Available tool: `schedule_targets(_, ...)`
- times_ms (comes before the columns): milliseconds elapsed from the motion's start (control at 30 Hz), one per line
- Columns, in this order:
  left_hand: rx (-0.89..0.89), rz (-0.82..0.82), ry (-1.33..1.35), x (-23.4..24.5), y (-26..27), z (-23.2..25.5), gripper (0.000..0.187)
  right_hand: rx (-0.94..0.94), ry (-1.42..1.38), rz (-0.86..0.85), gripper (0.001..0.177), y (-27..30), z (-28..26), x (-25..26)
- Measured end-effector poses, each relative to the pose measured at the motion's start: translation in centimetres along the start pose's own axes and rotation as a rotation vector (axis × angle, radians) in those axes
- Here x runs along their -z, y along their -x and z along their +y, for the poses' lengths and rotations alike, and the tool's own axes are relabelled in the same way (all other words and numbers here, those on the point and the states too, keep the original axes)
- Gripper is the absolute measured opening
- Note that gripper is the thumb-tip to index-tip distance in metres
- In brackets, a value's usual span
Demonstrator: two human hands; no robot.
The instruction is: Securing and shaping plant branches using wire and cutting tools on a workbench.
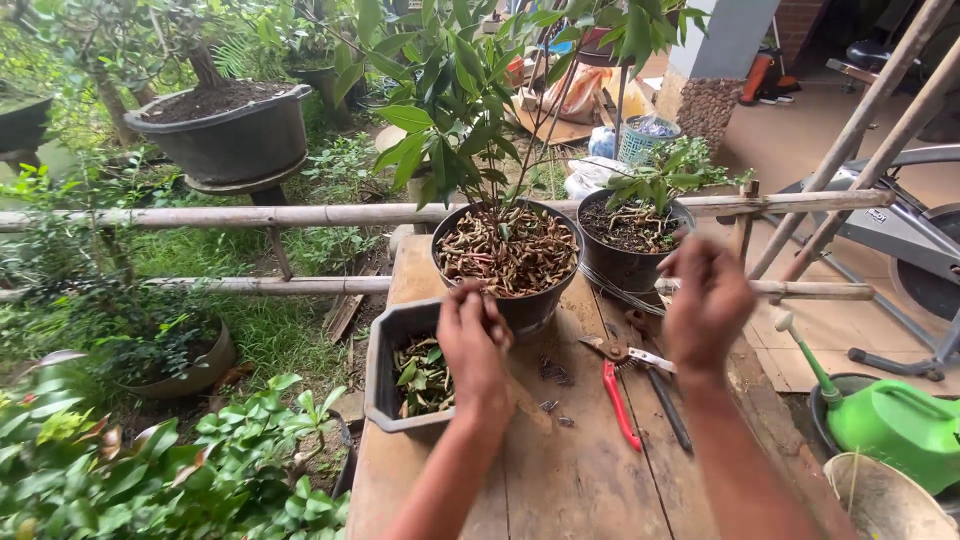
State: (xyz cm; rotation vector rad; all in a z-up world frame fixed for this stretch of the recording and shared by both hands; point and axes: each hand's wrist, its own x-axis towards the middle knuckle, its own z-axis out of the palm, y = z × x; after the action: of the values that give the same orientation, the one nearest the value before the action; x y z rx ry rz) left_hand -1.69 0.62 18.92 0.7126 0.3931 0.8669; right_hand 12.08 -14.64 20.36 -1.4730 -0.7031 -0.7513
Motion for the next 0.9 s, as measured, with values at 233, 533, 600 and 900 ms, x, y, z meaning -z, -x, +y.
schedule_targets(233,-0.011,-0.064,-0.200,5.7,5.0,-10.4,0.017,-0.311,0.036,-0.152,0.031,12.5,1.9,-2.4)
schedule_targets(533,-0.276,-0.108,-0.605,11.1,3.5,-15.0,0.020,0.110,0.385,-0.478,0.023,19.7,7.7,-1.3)
schedule_targets(600,-0.289,-0.127,-0.602,10.9,3.2,-14.2,0.019,0.122,0.612,-0.744,0.035,20.4,8.4,-1.5)
schedule_targets(900,-0.307,-0.172,-0.686,12.5,0.3,-16.5,0.017,0.326,0.767,-0.856,0.031,20.8,7.4,-2.5)
